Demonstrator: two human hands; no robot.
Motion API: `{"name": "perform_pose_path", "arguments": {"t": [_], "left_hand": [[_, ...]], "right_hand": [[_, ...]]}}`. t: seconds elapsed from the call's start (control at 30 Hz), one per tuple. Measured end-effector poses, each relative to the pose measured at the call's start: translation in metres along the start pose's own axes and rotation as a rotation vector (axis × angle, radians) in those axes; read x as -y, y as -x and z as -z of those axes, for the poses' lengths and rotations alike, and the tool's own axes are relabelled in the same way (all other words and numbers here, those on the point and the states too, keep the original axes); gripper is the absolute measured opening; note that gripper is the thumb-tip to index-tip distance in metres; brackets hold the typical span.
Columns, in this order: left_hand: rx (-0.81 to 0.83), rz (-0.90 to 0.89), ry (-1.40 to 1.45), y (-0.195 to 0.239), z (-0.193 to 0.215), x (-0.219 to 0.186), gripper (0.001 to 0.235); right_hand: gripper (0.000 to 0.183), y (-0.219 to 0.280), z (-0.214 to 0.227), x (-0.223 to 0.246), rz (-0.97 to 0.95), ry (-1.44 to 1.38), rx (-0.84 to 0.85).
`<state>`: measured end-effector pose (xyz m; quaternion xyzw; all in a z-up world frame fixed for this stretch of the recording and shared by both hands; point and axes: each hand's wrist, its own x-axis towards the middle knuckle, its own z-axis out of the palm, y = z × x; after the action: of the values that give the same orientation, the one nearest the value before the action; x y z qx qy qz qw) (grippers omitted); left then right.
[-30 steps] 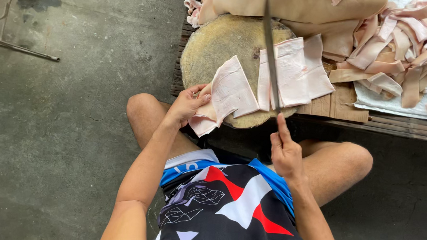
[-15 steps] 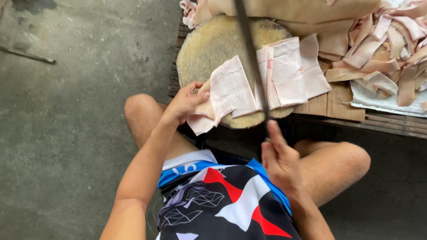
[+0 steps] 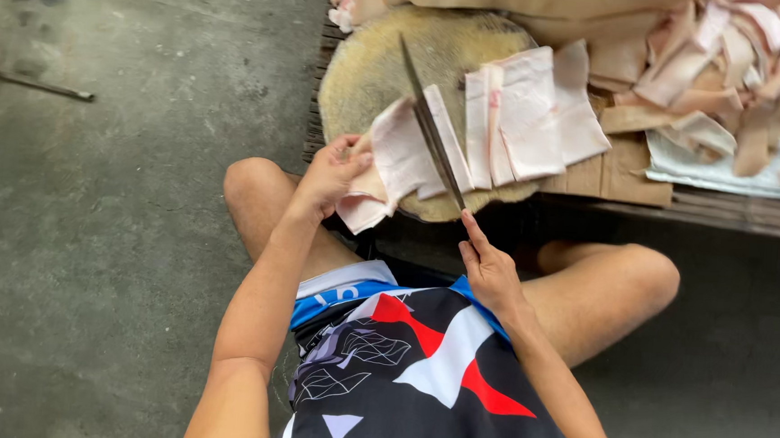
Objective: The person sits on the ground and uses a large knife to cut large sheets of pork skin into smaller strips on a round wooden cutting board. The cut pieces are placed on a nearby surface.
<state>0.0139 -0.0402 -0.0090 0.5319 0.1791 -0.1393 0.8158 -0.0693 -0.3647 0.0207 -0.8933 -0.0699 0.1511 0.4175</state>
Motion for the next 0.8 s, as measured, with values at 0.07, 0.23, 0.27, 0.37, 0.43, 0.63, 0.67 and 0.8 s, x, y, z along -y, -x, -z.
{"name": "perform_pose_path", "arguments": {"t": [0.07,0.23,0.27,0.37,0.43,0.63,0.67,0.8], "left_hand": [[-0.036,-0.036,0.043,0.002,0.002,-0.004,0.038],[-0.244,0.073,0.113,0.020,-0.020,0.019,0.039],[-0.239,0.016,0.183,0.027,-0.030,0.031,0.039],[-0.245,-0.078,0.372,0.035,-0.052,0.056,0.039],[-0.322,-0.007,0.483,0.040,-0.058,0.071,0.040],[-0.366,-0.002,0.501,0.047,-0.062,0.087,0.051],[-0.365,0.002,0.496,0.048,-0.063,0.085,0.051],[-0.318,-0.044,0.480,0.061,-0.075,0.077,0.052]], "right_hand": [[0.056,0.002,0.003,-0.009,0.324,-0.043,-0.079],[0.058,-0.006,0.015,-0.008,-0.153,-0.264,-0.094],[0.058,-0.009,0.016,-0.004,-0.153,-0.318,-0.116],[0.058,-0.007,0.018,0.011,-0.169,-0.273,-0.127],[0.057,0.002,0.010,0.018,0.000,-0.273,-0.149],[0.054,0.011,-0.017,0.021,0.056,-0.163,-0.061],[0.054,0.011,-0.021,0.020,0.046,-0.133,-0.048],[0.053,0.008,-0.030,0.019,0.183,-0.097,-0.113]]}}
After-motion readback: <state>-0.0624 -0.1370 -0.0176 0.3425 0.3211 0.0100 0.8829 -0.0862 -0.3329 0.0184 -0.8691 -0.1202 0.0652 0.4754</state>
